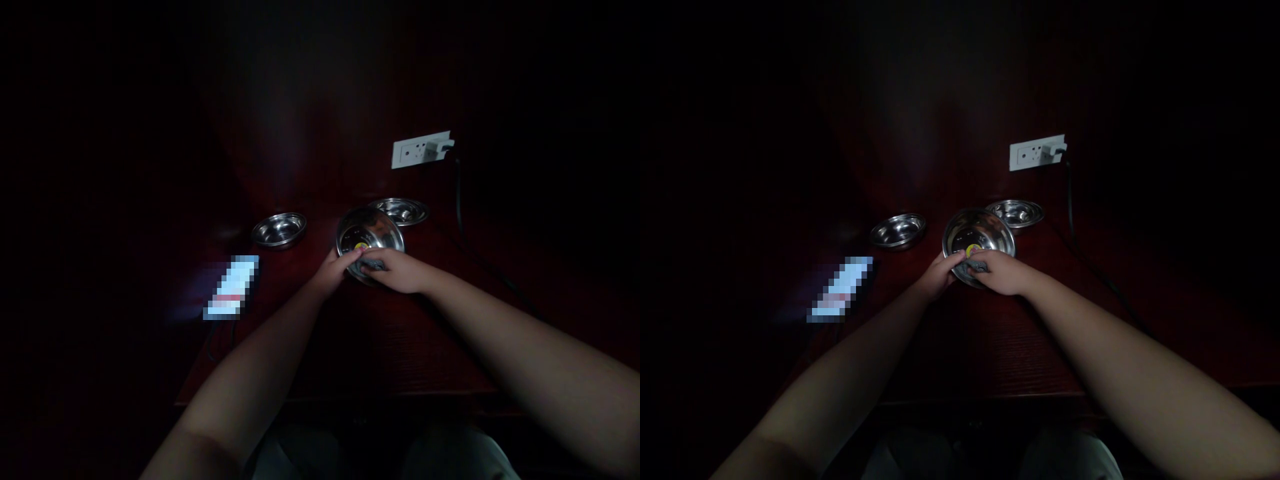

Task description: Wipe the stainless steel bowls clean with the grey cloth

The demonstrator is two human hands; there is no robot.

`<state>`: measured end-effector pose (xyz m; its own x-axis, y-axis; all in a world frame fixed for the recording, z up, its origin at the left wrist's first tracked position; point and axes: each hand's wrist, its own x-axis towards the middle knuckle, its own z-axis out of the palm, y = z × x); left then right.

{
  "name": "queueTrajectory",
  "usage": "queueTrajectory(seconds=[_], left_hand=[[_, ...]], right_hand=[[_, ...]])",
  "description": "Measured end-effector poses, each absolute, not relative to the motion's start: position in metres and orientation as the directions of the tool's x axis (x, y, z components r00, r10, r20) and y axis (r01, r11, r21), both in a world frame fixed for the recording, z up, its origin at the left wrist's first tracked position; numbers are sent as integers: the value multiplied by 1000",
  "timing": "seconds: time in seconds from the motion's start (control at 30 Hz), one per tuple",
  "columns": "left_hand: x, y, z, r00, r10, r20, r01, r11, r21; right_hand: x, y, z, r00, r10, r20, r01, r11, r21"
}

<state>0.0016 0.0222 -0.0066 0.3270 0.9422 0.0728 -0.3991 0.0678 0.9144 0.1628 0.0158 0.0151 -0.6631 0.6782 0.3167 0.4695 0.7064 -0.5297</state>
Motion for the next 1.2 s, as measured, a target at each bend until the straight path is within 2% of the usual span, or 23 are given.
queueTrajectory(seconds=[0.23, 0.37, 0.63, 0.83, 1.07, 1.2], left_hand=[[2, 25, -7, 341, 940, 11, -437, 149, 887], [1, 26, -7, 356, 934, -11, -435, 176, 883], [1, 29, -7, 380, 925, -28, -450, 211, 868], [2, 30, -8, 316, 949, -11, -491, 173, 854], [-1, 21, -6, 337, 940, 55, -374, 80, 924], [-1, 21, -7, 347, 936, 67, -375, 73, 924]], right_hand=[[166, 16, 15, -593, 781, 195, 630, 601, -492], [167, 15, 17, -537, 825, 174, 697, 550, -459], [166, 13, 18, -532, 829, 174, 665, 536, -520], [166, 15, 16, -547, 816, 187, 661, 558, -502], [168, 17, 17, -577, 802, 152, 638, 559, -530], [167, 16, 18, -583, 796, 164, 642, 575, -507]])
